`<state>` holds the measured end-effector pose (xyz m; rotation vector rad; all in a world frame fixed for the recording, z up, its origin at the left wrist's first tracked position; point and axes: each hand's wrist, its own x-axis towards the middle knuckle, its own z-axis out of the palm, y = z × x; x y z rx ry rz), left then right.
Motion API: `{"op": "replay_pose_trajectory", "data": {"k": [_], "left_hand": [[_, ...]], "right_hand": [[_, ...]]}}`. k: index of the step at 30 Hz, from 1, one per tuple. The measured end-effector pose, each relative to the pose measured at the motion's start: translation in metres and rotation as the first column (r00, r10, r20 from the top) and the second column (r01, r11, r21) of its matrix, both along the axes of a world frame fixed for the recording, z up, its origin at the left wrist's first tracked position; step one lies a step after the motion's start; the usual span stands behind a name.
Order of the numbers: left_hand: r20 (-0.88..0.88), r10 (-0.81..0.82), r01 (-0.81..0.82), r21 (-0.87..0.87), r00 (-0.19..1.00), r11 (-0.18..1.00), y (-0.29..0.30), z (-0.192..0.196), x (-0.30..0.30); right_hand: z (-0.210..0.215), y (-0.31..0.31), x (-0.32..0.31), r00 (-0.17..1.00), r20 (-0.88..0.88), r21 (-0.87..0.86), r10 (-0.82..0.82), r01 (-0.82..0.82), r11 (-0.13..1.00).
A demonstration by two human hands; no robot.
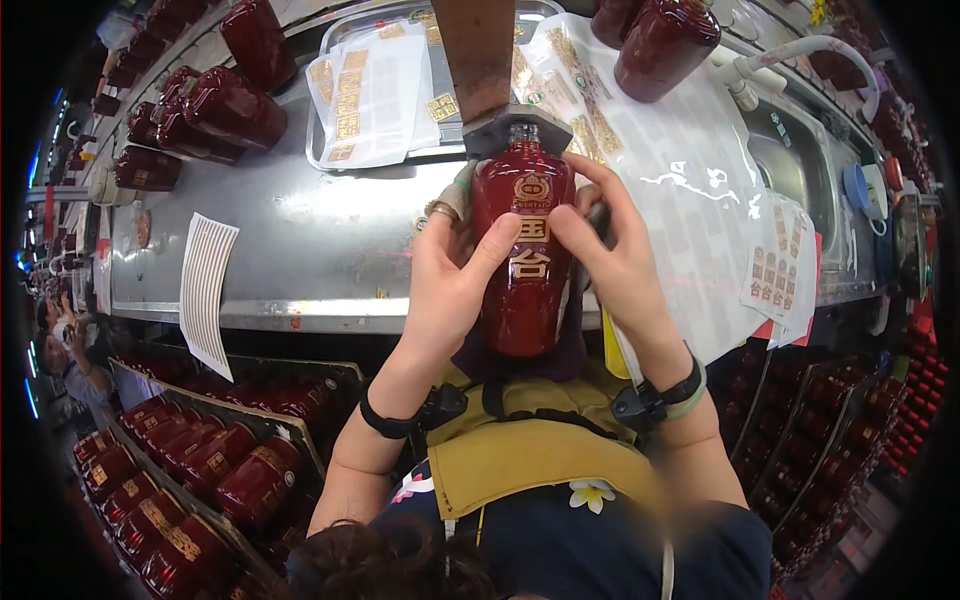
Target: Applying labels and decorative seals to red liquor bottles at a factory workstation.
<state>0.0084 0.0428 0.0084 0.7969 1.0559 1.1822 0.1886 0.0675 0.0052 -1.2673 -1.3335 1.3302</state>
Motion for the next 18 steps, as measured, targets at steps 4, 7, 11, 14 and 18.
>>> {"op": "replay_pose_trajectory", "data": {"k": [4,7,11,14,18], "left_hand": [[-0.014,0.047,-0.046,0.080,0.999,0.996,-0.002,0.005,0.006],[-0.074,0.059,-0.048,0.148,0.995,0.988,-0.003,0.005,0.009],[-0.152,0.070,-0.048,0.146,0.986,0.988,-0.003,0.002,0.011],[-0.203,0.021,-0.005,0.083,0.979,0.997,-0.003,0.004,0.009],[-0.154,0.077,-0.058,0.123,0.985,0.991,-0.005,0.001,0.013]], "right_hand": [[0.011,0.009,0.020,0.985,-0.167,0.072,-0.035,0.048,0.996],[0.026,0.023,0.025,0.987,-0.153,0.243,-0.044,0.081,0.967],[0.059,0.038,0.013,0.925,0.381,0.617,-0.007,-0.249,0.746],[0.065,0.043,0.002,0.798,0.599,0.632,0.059,-0.517,0.578],[0.075,0.073,0.001,0.721,0.650,0.740,-0.241,-0.528,0.417]]}}
